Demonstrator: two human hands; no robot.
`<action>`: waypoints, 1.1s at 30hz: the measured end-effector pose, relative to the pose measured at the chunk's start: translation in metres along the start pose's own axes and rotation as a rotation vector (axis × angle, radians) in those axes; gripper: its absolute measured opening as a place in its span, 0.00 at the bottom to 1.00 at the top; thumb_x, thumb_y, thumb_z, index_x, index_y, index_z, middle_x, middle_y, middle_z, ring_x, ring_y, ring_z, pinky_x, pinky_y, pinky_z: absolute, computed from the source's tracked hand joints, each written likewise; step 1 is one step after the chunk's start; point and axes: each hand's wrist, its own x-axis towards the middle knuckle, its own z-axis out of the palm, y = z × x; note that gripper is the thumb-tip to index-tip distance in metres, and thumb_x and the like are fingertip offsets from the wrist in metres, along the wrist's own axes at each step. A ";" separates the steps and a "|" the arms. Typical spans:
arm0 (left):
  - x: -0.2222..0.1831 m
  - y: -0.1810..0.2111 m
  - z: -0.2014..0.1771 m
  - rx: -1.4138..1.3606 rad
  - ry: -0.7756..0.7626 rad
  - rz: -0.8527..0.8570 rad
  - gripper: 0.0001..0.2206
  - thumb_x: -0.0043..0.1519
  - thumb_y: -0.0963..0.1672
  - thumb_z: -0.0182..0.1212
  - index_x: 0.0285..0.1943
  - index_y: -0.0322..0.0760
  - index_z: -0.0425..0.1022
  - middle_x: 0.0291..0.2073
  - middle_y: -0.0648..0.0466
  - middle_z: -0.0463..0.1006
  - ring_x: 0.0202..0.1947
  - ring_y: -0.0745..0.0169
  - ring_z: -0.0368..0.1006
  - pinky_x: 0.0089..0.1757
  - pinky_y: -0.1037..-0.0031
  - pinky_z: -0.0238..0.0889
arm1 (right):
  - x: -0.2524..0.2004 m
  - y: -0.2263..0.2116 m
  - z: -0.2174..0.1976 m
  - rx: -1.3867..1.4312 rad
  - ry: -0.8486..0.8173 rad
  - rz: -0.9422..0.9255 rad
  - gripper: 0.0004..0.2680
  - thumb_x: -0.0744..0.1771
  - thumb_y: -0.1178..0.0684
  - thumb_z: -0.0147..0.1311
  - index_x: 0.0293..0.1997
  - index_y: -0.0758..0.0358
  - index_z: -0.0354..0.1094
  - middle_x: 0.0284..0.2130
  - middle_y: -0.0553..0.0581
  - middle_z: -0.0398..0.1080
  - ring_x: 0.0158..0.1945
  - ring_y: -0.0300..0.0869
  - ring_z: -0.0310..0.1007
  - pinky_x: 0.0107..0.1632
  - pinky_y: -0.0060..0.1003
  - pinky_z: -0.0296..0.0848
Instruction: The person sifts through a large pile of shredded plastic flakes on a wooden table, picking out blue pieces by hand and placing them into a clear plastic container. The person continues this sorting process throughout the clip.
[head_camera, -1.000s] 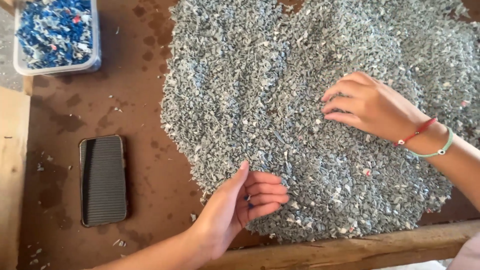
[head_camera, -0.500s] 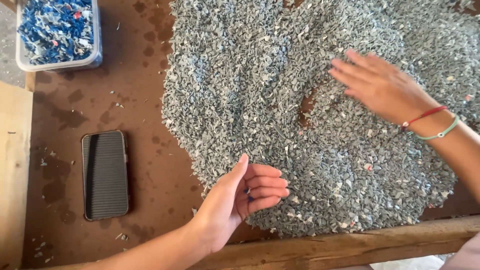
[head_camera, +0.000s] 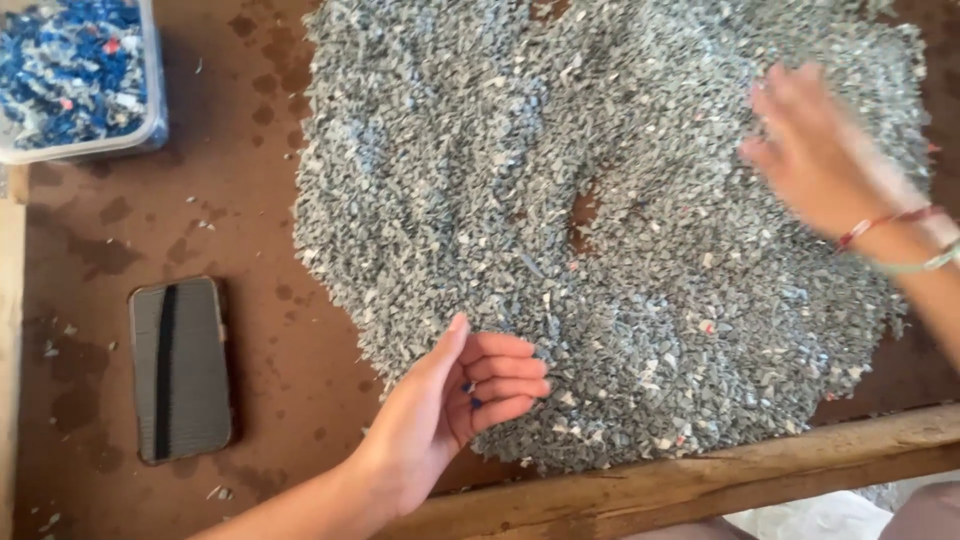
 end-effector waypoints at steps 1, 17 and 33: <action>0.002 -0.001 -0.002 0.003 -0.007 -0.005 0.30 0.70 0.52 0.37 0.56 0.17 0.75 0.47 0.29 0.81 0.49 0.38 0.78 0.48 0.63 0.72 | -0.003 -0.019 -0.001 -0.005 -0.004 0.006 0.13 0.73 0.51 0.46 0.57 0.74 0.65 0.51 0.65 0.64 0.55 0.54 0.60 0.55 0.49 0.72; 0.009 -0.004 -0.009 -0.012 0.119 0.036 0.30 0.70 0.53 0.41 0.57 0.16 0.76 0.44 0.29 0.80 0.45 0.37 0.77 0.45 0.63 0.70 | 0.016 -0.157 -0.092 0.462 -0.446 -0.352 0.31 0.65 0.40 0.40 0.78 0.54 0.34 0.66 0.62 0.46 0.68 0.52 0.43 0.68 0.53 0.48; 0.003 0.002 0.001 0.006 0.139 -0.025 0.29 0.70 0.52 0.39 0.55 0.16 0.76 0.46 0.27 0.81 0.45 0.35 0.77 0.45 0.62 0.71 | 0.022 -0.061 -0.030 0.539 -0.265 0.304 0.26 0.72 0.41 0.23 0.76 0.74 0.29 0.74 0.73 0.30 0.77 0.55 0.24 0.75 0.46 0.30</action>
